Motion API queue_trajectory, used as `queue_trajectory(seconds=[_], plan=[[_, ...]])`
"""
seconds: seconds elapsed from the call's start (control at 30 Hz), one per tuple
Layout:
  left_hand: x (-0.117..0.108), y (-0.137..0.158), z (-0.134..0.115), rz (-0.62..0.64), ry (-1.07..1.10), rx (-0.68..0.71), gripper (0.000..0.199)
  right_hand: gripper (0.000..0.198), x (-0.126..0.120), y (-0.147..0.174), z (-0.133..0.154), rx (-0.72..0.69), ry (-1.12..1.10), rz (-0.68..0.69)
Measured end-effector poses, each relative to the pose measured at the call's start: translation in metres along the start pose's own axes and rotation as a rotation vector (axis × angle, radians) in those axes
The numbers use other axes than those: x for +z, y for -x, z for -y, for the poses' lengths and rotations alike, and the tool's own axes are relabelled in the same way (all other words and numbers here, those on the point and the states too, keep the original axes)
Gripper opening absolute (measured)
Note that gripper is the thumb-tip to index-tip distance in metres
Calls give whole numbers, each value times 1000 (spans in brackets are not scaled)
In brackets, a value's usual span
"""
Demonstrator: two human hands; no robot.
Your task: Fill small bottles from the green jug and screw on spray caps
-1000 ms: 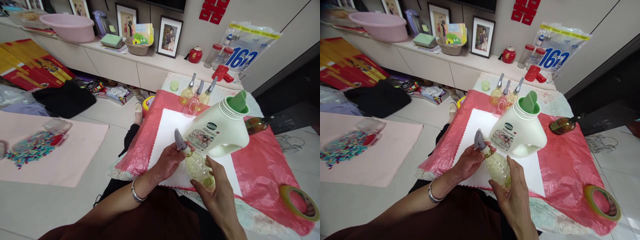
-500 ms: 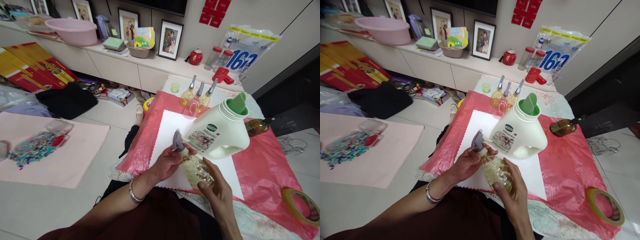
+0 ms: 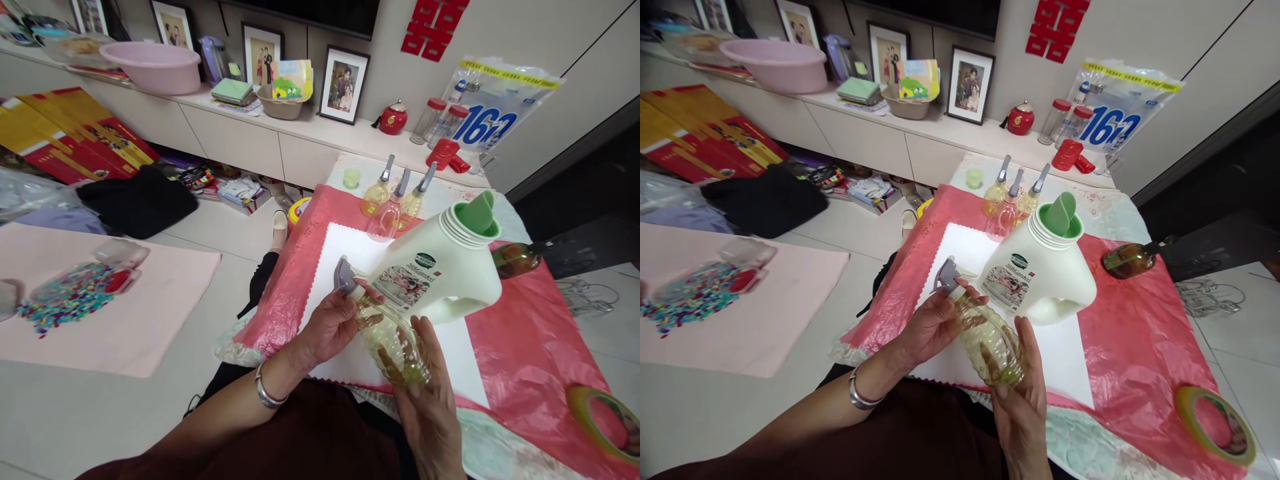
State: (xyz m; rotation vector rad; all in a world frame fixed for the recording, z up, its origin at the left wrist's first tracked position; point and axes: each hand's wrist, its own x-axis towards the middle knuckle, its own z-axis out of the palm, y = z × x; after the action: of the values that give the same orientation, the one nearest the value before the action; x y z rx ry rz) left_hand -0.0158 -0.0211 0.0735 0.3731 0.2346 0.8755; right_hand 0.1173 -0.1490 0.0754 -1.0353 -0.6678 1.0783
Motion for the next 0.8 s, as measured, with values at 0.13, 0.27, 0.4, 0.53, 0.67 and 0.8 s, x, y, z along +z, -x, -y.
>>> queue_trajectory(seconds=[0.13, 0.27, 0.4, 0.53, 0.67, 0.8], plan=[[-6, 0, 0, 9, -25, 7, 40, 62, -7, -2, -4, 27, -37, -97], [-7, 0, 0, 4, -40, 12, 41, 76, -9, -4, 6, 254, -23, -50], [-5, 0, -3, -35, -36, 12, 36, 103, 2, 1, 23, 317, -13, 33], [-2, 1, -7, -20, -46, 25, 31, 105, -3, 4, 19, 283, 57, 86], [-2, 1, -8, 30, -66, 20, 33, 78, -24, 4, 0, 376, -131, 258], [-5, 0, -6, -15, -72, 35, 36, 58, -22, 4, -4, 213, 74, 77]])
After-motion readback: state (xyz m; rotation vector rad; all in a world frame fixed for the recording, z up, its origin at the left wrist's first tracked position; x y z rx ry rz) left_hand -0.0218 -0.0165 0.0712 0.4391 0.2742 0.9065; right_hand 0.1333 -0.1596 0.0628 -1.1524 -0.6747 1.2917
